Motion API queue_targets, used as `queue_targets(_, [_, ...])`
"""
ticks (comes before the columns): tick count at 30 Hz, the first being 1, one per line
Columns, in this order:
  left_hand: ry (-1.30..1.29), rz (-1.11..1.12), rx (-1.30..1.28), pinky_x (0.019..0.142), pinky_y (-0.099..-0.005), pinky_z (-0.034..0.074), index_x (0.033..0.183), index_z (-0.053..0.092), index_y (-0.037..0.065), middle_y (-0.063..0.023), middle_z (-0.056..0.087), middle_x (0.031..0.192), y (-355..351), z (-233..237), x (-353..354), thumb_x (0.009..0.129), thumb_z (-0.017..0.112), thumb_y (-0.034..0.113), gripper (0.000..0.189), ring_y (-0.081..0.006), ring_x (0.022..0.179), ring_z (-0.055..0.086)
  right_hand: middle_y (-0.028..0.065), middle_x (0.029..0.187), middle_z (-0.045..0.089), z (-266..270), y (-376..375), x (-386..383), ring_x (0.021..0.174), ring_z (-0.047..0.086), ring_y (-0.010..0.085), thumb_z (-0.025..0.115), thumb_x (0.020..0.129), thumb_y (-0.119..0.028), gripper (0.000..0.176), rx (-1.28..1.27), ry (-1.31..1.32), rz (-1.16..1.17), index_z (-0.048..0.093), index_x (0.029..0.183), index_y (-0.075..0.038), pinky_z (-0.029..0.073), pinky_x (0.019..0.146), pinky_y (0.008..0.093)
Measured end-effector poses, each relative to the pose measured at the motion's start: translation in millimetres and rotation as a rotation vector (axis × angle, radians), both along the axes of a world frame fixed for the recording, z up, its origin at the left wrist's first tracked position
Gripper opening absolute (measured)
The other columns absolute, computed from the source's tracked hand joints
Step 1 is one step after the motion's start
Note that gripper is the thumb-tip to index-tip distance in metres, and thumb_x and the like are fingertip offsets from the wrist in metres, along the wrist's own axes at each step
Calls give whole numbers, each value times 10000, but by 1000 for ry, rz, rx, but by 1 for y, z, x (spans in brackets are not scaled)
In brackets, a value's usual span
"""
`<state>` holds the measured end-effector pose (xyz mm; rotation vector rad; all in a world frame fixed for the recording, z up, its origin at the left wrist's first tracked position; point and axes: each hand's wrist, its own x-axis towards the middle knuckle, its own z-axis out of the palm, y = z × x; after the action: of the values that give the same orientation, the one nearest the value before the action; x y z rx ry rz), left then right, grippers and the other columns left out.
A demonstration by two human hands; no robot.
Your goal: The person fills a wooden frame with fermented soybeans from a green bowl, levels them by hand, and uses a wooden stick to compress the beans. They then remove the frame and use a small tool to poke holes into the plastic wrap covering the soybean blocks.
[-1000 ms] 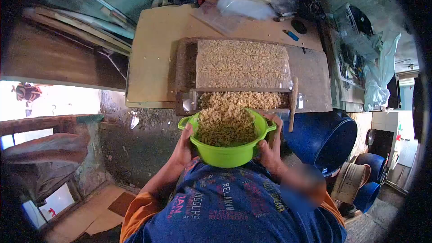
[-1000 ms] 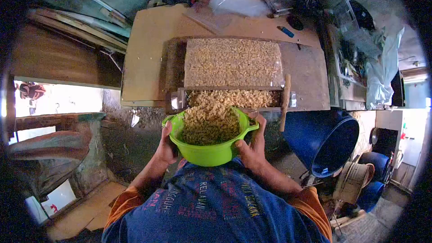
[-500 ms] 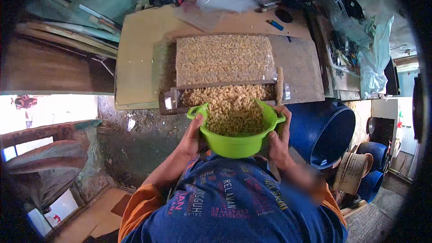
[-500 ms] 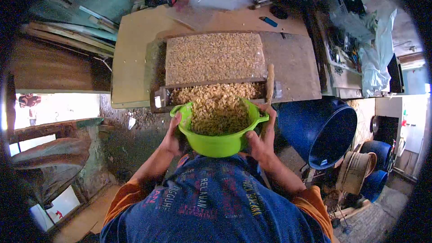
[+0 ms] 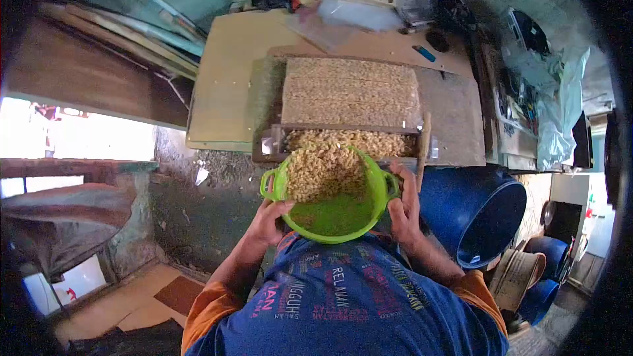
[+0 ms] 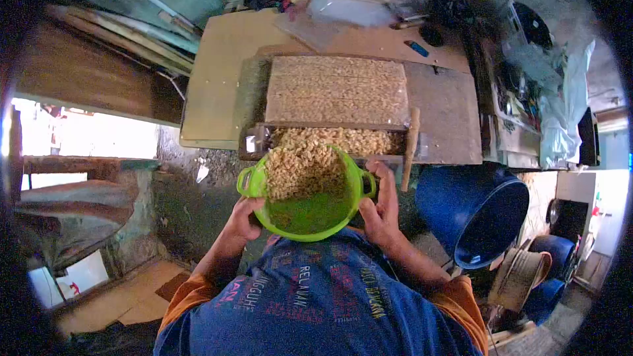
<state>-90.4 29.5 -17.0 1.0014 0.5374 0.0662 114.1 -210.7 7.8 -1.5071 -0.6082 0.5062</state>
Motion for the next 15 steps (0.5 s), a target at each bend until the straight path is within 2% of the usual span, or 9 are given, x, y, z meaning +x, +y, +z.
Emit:
queue_targets(1, [-21,-8,274,988,-355,436,1468,358,18,-107,531,1358,2,11,-2,874,614,178,666,-213,1224,522,156,1470,372,11,8,1,1337,393,283,706,875,-375,752,-184,-183,-51,364,1421,15,333,1103,444])
queue_targets(2, [193,128,-45,980,-338,426,1497,297,29,-76,514,1336,2,23,-5,831,617,174,753,-182,1182,505,155,1414,456,23,21,2,1289,444,253,665,921,-324,618,-223,-273,-41,435,1372,31,389,1059,413])
queue_targets(3, [197,135,-46,980,-338,426,1497,297,29,-76,514,1336,4,22,-12,831,617,174,753,-182,1182,505,155,1414,456,22,35,-4,1289,444,253,665,921,-324,618,-223,-270,-34,435,1372,31,389,1059,413])
queue_targets(5, [76,92,281,972,-328,422,1515,251,43,-67,515,1325,8,16,-27,796,614,155,813,-178,1177,504,159,1342,532,20,66,-19,1241,498,231,625,962,-295,520,-88,256,100,483,1337,36,412,1038,377])
queue_targets(7, [64,87,309,986,-339,421,1520,239,54,-63,507,1341,13,2,-45,770,616,127,843,-181,1199,502,156,1285,578,20,103,-34,1213,524,188,567,1002,-317,484,-128,334,127,507,1312,49,410,1029,317])
queue_targets(9, [64,185,313,1013,-352,416,1525,230,61,-70,488,1373,12,9,-54,767,639,124,864,-194,1240,491,203,1274,594,23,134,-48,1216,559,253,521,1009,-403,533,-387,417,250,519,1299,44,426,1019,347])
queue_targets(10, [141,270,4,1050,-362,398,1541,210,74,-85,465,1412,12,16,-59,771,648,108,887,-213,1282,473,203,1274,594,5,144,-59,1216,559,253,521,1009,-403,533,-389,417,247,519,1299,44,426,1019,347])
queue_targets(12, [164,275,51,1059,-367,394,1547,200,79,-91,457,1425,15,16,-68,778,648,102,890,-219,1289,470,262,1226,611,-52,160,-82,1186,577,375,475,1007,-451,541,-335,180,309,565,1240,29,441,995,418])
queue_targets(15, [220,287,95,1072,-376,390,1552,188,86,-97,450,1437,16,24,-74,786,644,84,891,-231,1299,465,294,1184,615,-58,181,-102,1164,552,456,466,996,-477,548,-397,232,437,599,1190,18,431,990,479])
